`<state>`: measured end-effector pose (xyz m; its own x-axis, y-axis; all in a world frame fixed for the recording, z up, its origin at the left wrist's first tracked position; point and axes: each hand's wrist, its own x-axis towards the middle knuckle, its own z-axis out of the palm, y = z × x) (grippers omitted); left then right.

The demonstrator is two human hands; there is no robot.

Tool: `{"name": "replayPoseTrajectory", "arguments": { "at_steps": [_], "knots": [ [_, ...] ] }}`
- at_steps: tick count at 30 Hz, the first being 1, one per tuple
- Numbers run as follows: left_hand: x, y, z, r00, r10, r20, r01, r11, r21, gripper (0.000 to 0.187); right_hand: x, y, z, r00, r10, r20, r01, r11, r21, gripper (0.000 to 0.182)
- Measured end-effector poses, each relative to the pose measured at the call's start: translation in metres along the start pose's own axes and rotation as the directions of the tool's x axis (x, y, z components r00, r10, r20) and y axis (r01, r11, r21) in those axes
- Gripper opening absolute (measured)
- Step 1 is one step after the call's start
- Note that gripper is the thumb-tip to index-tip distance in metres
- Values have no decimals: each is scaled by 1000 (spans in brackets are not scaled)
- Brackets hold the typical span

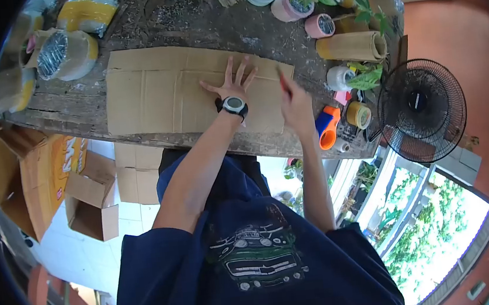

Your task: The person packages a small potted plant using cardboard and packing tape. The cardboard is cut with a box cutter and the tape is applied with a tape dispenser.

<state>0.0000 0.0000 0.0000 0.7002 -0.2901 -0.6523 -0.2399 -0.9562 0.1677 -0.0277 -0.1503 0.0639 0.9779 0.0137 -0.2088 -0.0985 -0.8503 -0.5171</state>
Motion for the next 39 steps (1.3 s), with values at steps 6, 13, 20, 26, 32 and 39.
{"name": "replayPoseTrajectory", "arguments": {
  "at_steps": [6,13,20,26,32,39],
  "knots": [
    [16,13,34,988,-73,-136,77,997,18,100,-86,-5,0,971,172,165,-170,985,-27,53],
    [5,14,18,993,-79,-88,86,994,73,98,-31,9,-20,997,74,-11,-74,996,49,49],
    [6,11,21,994,-60,-96,62,998,19,95,-86,7,-5,980,172,101,-175,984,23,53],
    [7,11,18,998,-39,-58,39,999,-3,145,-93,13,-29,994,64,92,-72,994,87,54],
    [4,5,15,999,3,-39,-3,1000,-4,155,-17,14,-13,975,221,-2,-221,975,-4,47],
    [-5,7,0,999,-25,21,25,999,-25,155,-135,59,-27,931,224,290,-235,972,5,51]
  ]
}}
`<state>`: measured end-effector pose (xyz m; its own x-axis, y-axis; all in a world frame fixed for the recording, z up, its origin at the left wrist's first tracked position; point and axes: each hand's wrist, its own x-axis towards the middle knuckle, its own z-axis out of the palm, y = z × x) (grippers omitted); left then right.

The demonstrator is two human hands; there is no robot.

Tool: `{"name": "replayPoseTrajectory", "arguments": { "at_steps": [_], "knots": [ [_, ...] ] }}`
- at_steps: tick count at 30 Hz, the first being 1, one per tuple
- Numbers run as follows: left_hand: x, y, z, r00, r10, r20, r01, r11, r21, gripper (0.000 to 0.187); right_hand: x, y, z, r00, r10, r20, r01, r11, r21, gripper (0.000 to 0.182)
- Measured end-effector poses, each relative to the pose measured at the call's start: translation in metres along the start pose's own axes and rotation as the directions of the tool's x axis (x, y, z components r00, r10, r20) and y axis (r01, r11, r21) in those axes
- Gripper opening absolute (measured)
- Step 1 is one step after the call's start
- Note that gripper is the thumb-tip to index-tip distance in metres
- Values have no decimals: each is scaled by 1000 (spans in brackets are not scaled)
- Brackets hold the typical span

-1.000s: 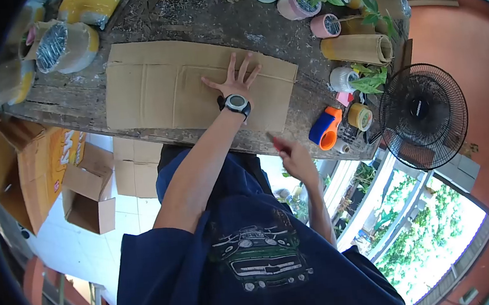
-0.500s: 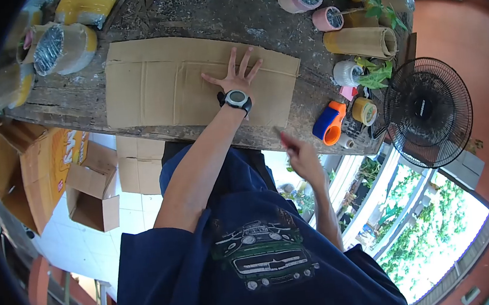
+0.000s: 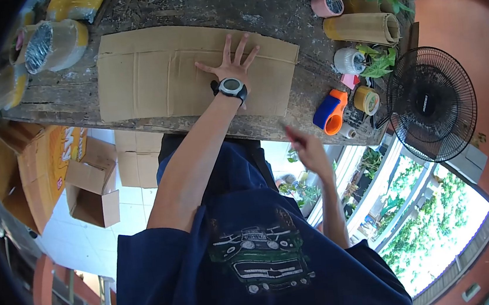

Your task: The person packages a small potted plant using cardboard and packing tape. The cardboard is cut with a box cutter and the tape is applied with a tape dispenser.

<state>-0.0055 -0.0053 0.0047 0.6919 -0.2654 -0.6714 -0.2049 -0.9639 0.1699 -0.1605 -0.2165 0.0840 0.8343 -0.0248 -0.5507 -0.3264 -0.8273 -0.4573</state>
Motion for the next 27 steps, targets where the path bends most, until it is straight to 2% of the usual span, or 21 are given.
{"name": "replayPoseTrajectory", "arguments": {
  "at_steps": [1,3,5,8,11,14,16,17,19,21,23,26,27],
  "knots": [
    [0,1,-1,1000,-7,7,7,1000,14,155,4,0,-4,1000,-18,-14,18,1000,9,51],
    [1,3,0,1000,3,9,-3,1000,26,155,54,-9,-20,952,-135,-273,156,986,56,47],
    [2,0,2,1000,28,1,-28,1000,13,154,99,-39,-38,937,-142,-320,141,990,-26,47],
    [1,-2,1,999,39,13,-39,999,4,155,115,-52,-35,959,-64,-275,56,998,-37,47],
    [11,2,12,999,1,-33,-1,1000,25,156,64,-32,-11,965,-101,-243,98,995,-26,51],
    [15,4,17,998,-26,-49,26,1000,14,156,2,-10,-4,999,26,-22,-27,999,-32,51],
    [12,3,10,999,-27,-28,26,999,-36,121,-14,-6,-16,981,139,136,-137,990,-28,52],
    [10,3,8,1000,-22,-18,21,998,-51,105,-2,11,-15,1000,-1,24,-1,998,63,53],
    [10,2,13,998,0,-57,-2,999,-42,113,31,-6,-28,953,-196,-233,201,980,-1,52],
    [6,1,10,997,36,-67,-36,999,1,121,60,-39,-45,948,-105,-302,121,992,35,55],
    [-4,-1,-6,995,84,-46,-81,994,72,130,71,-57,-45,920,-64,-386,112,988,103,57],
    [7,-10,-8,966,175,-187,-156,981,114,140,65,-58,-37,901,-80,-427,160,975,155,59],
    [10,-18,-10,950,165,-266,-139,984,115,137,54,-53,-27,899,-82,-431,170,971,169,60]
  ]
}}
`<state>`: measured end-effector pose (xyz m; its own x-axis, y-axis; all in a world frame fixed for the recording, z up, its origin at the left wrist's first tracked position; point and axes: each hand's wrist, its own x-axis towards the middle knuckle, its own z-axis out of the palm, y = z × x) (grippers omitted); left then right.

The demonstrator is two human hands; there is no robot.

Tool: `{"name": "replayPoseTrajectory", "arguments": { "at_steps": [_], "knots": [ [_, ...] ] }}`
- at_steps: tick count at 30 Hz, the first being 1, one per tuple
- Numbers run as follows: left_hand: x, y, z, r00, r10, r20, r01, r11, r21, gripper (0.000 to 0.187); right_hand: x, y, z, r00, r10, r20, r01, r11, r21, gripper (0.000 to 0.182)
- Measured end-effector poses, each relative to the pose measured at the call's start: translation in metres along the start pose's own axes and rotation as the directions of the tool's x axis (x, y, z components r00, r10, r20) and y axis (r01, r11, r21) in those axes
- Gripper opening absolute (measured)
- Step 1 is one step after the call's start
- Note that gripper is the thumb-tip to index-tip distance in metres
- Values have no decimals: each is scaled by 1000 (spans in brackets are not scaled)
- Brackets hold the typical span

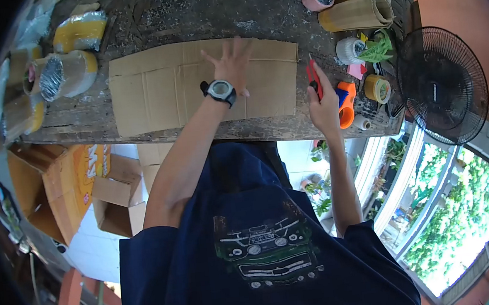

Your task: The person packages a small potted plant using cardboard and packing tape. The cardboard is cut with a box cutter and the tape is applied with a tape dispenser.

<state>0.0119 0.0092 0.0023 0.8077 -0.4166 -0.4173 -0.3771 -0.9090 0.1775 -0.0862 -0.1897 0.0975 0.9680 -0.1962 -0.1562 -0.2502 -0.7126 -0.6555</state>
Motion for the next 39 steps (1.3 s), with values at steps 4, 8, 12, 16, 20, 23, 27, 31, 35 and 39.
{"name": "replayPoseTrajectory", "arguments": {
  "at_steps": [4,8,12,16,20,23,27,31,35,39],
  "knots": [
    [0,-25,-4,990,22,-138,-21,1000,10,126,-56,22,25,999,32,-29,-30,998,51,59],
    [5,-24,-21,991,64,-120,-56,996,65,92,-105,30,37,969,239,-64,-226,960,166,60],
    [5,-43,-56,941,170,-293,-285,866,-411,32,-132,23,34,914,381,-140,-321,890,325,61],
    [-44,-64,-188,786,152,-599,-449,807,-384,33,-144,22,25,889,406,-210,-278,846,455,61],
    [-116,-125,-258,772,-169,-612,-553,296,-779,34,-141,27,23,922,300,-244,-158,868,470,60],
    [-149,-136,-229,637,-498,-588,-707,-73,-704,34,-134,12,25,929,260,-262,-92,850,519,59],
    [-167,-133,-112,696,-654,-295,-635,-371,-677,32,-131,-3,23,937,217,-273,-48,855,516,59],
    [-173,-61,4,707,-688,162,-427,-599,-678,29,-125,-8,25,964,132,-230,-17,896,443,58],
    [-158,-54,116,756,-319,571,49,-843,-536,27,-95,4,62,951,-100,-291,128,989,80,61],
    [-162,-50,101,720,113,685,565,-668,-484,25,-69,10,107,991,-33,-129,61,974,216,59]
  ]
}}
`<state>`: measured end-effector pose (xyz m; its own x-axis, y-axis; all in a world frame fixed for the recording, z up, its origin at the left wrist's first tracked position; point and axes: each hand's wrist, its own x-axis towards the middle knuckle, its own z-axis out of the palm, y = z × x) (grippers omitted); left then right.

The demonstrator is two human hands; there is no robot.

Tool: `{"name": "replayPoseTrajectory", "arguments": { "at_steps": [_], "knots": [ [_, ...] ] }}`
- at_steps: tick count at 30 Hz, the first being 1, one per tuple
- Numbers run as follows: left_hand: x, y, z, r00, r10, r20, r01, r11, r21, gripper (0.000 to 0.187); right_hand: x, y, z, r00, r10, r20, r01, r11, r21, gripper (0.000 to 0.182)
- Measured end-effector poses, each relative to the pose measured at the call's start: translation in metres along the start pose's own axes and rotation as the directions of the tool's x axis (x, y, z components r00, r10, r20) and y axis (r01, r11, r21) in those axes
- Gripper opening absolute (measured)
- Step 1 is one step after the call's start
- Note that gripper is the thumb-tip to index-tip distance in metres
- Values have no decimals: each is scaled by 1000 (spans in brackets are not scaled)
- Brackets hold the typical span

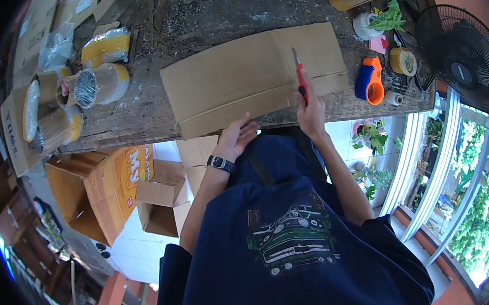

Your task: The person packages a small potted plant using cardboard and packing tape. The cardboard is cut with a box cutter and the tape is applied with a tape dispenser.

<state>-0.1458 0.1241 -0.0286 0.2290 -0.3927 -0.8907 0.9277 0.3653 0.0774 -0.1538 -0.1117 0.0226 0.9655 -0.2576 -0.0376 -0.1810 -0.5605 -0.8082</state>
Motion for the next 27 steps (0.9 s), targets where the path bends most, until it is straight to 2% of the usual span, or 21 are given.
{"name": "replayPoseTrajectory", "arguments": {
  "at_steps": [1,3,4,5,6,7,9,10,11,13,16,17,22,27],
  "knots": [
    [-11,1,9,999,-23,23,21,996,87,26,5,7,8,999,-26,18,26,1000,-1,59],
    [-31,4,26,995,-73,64,53,962,267,28,19,25,25,989,-142,-38,136,983,-124,58],
    [-32,7,27,991,90,98,-124,892,435,30,26,29,30,978,-199,-61,185,965,-188,58],
    [-33,11,29,958,238,161,-287,763,579,32,35,34,32,975,-207,-78,191,965,-182,58],
    [-32,14,31,898,364,247,-427,587,687,34,44,37,30,972,-216,-91,198,964,-177,58],
    [-32,28,33,756,560,339,-513,185,838,57,51,35,29,969,-226,-102,206,963,-173,59],
    [-34,52,46,551,727,410,-273,-307,912,85,63,24,28,954,-268,-134,241,952,-187,60],
    [-25,65,49,550,712,437,-197,-398,896,102,68,15,27,945,-290,-153,259,946,-196,61],
    [-16,78,54,549,696,463,-119,-483,867,120,68,5,30,960,-261,-103,240,954,-182,61],
    [1,95,61,607,681,410,-15,-506,862,141,64,-19,45,980,-201,2,198,967,-158,61],
    [20,107,62,698,641,319,88,-518,851,163,65,-53,67,960,33,277,59,946,-320,65],
    [26,109,60,726,625,286,114,-520,846,169,68,-54,75,964,33,263,56,944,-324,66],
    [36,109,58,720,646,255,140,-496,857,170,79,-59,91,976,33,215,38,948,-316,72],
    [36,111,58,720,651,240,138,-473,870,170,87,-64,87,964,50,263,44,940,-339,74]
  ]
}}
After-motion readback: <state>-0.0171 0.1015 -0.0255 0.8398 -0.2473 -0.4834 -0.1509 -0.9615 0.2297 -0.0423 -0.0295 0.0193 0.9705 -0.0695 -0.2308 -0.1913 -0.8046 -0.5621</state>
